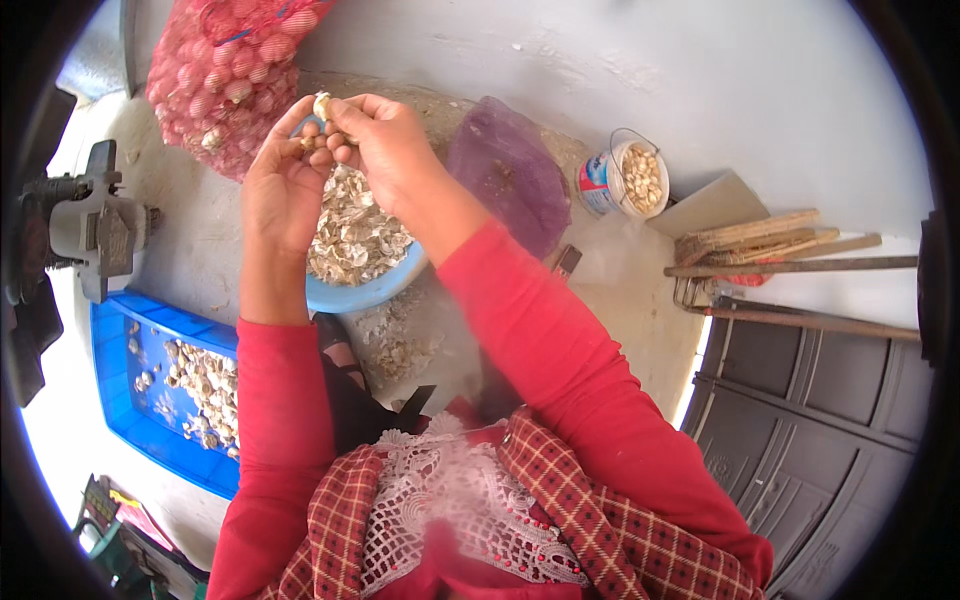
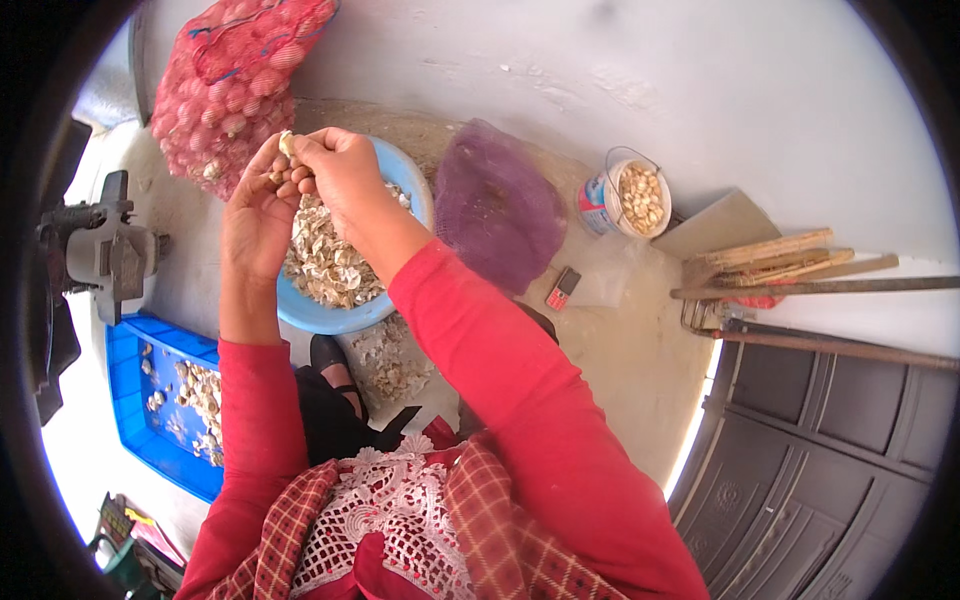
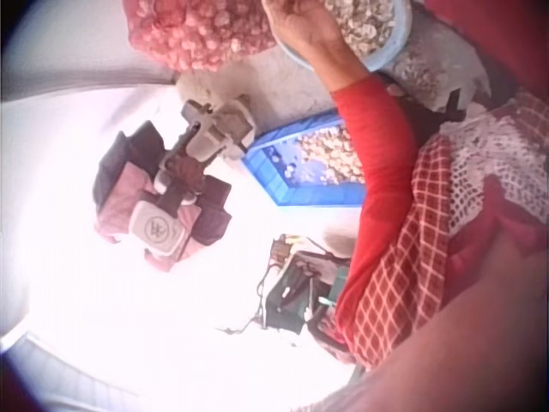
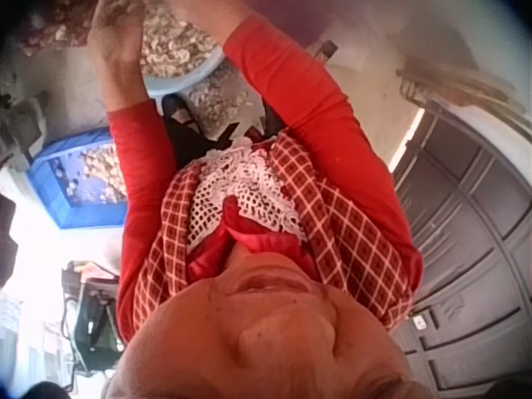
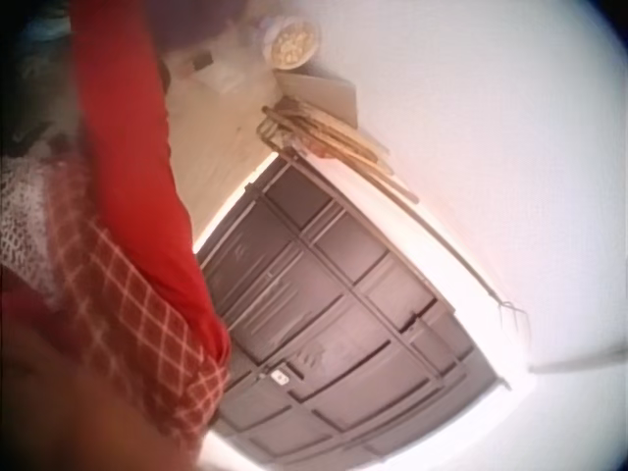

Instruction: The person sits on the floor and peels garlic cloves by hand, separating the skins and placing the peeled cloves into a blue basin. The person repeatedly picks up garlic from a mesh bag and a blue tray, peels each clove, and discards the skins into the basin.

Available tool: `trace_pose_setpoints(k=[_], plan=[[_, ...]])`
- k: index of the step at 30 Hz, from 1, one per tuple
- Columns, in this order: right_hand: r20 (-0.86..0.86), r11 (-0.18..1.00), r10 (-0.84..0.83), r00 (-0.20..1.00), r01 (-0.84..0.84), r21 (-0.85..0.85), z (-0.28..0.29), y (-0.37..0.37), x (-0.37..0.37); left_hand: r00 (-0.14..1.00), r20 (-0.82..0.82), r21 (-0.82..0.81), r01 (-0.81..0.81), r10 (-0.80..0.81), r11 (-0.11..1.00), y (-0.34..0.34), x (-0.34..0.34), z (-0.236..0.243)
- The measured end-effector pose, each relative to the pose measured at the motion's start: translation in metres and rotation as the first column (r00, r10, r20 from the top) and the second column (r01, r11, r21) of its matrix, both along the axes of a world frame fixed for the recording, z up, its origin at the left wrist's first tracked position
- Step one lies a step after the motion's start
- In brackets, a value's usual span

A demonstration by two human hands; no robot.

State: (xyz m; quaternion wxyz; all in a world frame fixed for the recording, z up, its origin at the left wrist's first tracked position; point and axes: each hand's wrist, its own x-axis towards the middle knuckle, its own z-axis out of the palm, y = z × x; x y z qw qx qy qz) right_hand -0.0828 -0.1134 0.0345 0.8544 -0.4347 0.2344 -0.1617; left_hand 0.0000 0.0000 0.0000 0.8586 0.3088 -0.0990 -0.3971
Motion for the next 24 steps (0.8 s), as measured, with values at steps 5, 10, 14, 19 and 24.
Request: trace_pose_setpoints(k=[5,10,14,19,24], plan=[[-0.046,0.914,-0.046,0.998,0.024,-0.405,0.005,0.002,-0.017,0.991,0.119,0.229,-0.085,0.059,0.97,-0.008,-0.023,0.015],[-0.06,0.814,-0.109,0.992,0.055,-0.578,0.006,0.012,-0.024,0.967,0.153,0.301,-0.244,0.206,0.922,-0.012,-0.036,0.017],[-0.037,0.935,-0.096,0.995,0.077,-0.347,0.013,0.021,-0.024,0.964,0.082,0.22,-0.267,0.255,0.938,-0.002,-0.029,0.013],[-0.041,0.989,-0.141,0.989,0.142,0.029,0.022,0.031,-0.028,0.962,-0.108,0.186,-0.229,0.251,0.956,0.014,-0.034,0.01],[0.084,0.958,-0.209,0.974,0.222,-0.184,0.016,0.034,-0.02,0.988,-0.043,0.264,-0.129,0.146,0.956,0.019,-0.063,0.024]])
